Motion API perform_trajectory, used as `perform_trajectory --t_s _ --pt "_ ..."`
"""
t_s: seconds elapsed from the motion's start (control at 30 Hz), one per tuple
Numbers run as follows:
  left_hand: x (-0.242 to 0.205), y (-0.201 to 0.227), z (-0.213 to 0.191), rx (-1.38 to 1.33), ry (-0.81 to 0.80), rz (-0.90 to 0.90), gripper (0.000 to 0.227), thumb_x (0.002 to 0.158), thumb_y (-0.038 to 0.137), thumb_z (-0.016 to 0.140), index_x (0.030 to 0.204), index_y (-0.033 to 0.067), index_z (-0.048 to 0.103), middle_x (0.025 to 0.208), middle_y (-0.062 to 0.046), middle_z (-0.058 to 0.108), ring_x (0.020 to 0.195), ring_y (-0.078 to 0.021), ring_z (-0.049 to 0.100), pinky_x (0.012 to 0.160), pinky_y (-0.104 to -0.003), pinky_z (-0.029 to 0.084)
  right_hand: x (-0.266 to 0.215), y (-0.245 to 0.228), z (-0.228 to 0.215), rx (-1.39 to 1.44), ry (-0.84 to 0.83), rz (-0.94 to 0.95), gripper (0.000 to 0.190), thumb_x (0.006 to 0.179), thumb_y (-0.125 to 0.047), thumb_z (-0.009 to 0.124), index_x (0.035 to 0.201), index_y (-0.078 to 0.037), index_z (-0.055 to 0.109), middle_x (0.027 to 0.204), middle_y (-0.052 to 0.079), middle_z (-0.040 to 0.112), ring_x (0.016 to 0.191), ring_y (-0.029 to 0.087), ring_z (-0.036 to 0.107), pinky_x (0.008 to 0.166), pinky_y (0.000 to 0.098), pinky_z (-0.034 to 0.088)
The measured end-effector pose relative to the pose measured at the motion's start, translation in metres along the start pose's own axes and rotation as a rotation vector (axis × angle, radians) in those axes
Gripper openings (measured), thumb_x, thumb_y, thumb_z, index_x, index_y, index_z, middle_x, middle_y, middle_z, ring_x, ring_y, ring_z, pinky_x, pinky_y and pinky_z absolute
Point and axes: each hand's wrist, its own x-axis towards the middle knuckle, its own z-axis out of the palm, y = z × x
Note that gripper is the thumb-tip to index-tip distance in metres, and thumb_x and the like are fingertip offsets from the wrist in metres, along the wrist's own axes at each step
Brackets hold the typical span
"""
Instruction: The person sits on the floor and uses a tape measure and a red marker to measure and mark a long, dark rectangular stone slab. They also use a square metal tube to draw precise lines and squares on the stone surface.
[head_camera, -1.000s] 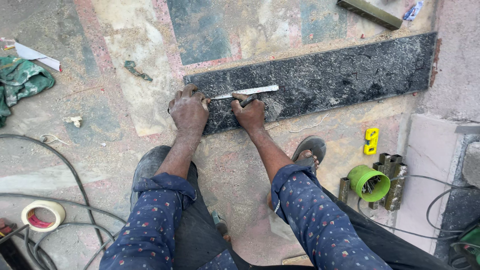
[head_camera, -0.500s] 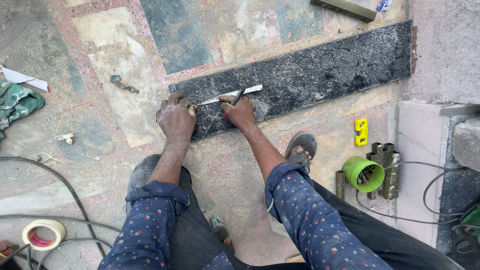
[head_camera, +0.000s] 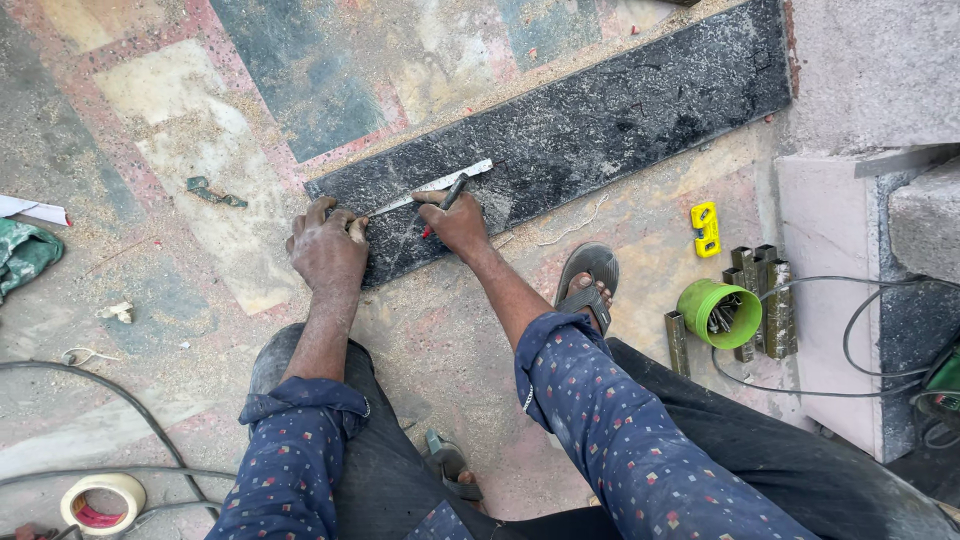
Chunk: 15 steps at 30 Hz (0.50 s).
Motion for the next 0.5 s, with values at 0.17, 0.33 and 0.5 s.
perform_trajectory --t_s 0.17,0.33,0.5 --pt "0.0 0.003 -0.001 0.003 0.004 -0.004 0.022 0.084 0.037 0.085 0.098 0.0198 0.082 0.133 0.002 0.064 0.123 -0.0241 0.057 0.104 -0.048 0.044 0.0 0.002 -0.003 -0.017 -0.014 0.057 0.036 0.084 -0.017 0.066 0.117 -0.014 0.08 0.074 0.003 0.074 0.064 0.011 0.064 0.062 0.0275 0.057" --pt "0.001 0.003 -0.011 -0.045 -0.031 -0.053 0.025 0.08 0.042 0.088 0.095 0.0231 0.082 0.132 0.005 0.065 0.122 -0.0218 0.058 0.104 -0.044 0.045 0.0 -0.001 -0.002 -0.026 0.027 -0.043 0.034 0.083 -0.014 0.068 0.114 -0.015 0.081 0.087 0.0 0.079 0.071 0.006 0.072 0.068 0.0247 0.06" --pt "0.008 -0.025 -0.03 -0.019 -0.093 -0.126 0.032 0.07 0.047 0.089 0.095 0.0268 0.084 0.123 0.005 0.07 0.115 -0.0199 0.062 0.095 -0.04 0.051 -0.002 -0.005 -0.004 -0.099 0.015 0.129 0.033 0.086 -0.016 0.069 0.117 -0.02 0.081 0.081 0.006 0.077 0.058 0.007 0.057 0.052 0.0252 0.051"
